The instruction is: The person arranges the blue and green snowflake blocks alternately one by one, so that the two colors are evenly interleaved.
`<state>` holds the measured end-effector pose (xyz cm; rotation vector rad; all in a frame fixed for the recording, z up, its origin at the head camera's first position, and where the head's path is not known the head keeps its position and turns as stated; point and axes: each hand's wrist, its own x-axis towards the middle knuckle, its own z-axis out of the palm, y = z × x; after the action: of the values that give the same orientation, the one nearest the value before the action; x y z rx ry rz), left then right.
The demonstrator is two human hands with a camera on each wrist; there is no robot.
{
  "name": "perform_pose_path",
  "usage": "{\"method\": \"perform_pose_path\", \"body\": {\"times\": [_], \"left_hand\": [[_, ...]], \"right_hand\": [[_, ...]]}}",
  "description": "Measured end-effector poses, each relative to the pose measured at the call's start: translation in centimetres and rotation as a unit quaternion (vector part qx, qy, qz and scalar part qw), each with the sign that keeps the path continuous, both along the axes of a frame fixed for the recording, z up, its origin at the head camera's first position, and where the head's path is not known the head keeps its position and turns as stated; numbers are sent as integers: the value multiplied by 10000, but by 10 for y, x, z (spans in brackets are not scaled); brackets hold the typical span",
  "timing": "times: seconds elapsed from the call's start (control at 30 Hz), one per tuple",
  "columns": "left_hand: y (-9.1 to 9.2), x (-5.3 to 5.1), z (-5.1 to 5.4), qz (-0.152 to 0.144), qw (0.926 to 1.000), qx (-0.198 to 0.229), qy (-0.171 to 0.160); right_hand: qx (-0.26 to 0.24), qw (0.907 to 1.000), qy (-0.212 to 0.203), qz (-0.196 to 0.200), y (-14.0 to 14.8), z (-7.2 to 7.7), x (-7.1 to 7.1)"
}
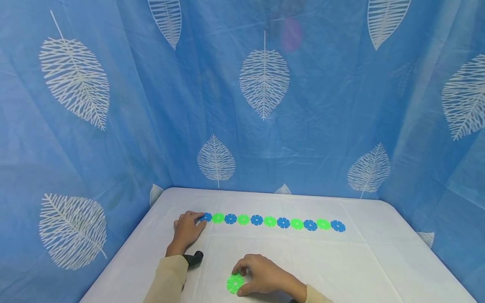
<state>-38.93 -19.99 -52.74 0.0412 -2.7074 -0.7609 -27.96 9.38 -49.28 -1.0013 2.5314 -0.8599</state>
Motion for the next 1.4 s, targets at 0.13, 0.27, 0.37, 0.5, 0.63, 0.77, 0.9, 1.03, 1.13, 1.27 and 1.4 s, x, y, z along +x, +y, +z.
{"method": "perform_pose_path", "body": {"times": [0.13,0.27,0.37,0.5,0.63,0.77,0.9,1.03,1.13,1.27,1.4], "left_hand": [[0,0,-1,30,10000,41,-13],[-1,0,0,12,10000,73,-5],[0,1,0,-18,10000,44,0],[0,2,0,-40,10000,-17,-4],[1,2,2,-29,10000,-53,-11],[2,2,3,-36,10000,-74,0],[2,2,3,-51,10000,-45,9],[1,2,3,-54,10000,-46,36],[1,2,3,-62,10000,-62,39],[1,2,3,-70,9999,-69,46],[0,2,3,-73,9999,-49,58]], "right_hand": [[-48,10000,-21,6,0,1,0],[-75,10000,-17,26,0,1,0],[-78,9999,38,68,0,1,0],[-102,9998,128,120,0,1,0],[-61,9997,218,129,0,2,1],[129,9988,453,145,-1,5,1],[329,9949,910,284,-1,5,2],[374,9899,1291,439,-1,3,0],[325,9856,1563,566,-1,2,0],[237,9764,2026,712,-1,2,1],[189,9650,2499,774,0,4,2]]}}
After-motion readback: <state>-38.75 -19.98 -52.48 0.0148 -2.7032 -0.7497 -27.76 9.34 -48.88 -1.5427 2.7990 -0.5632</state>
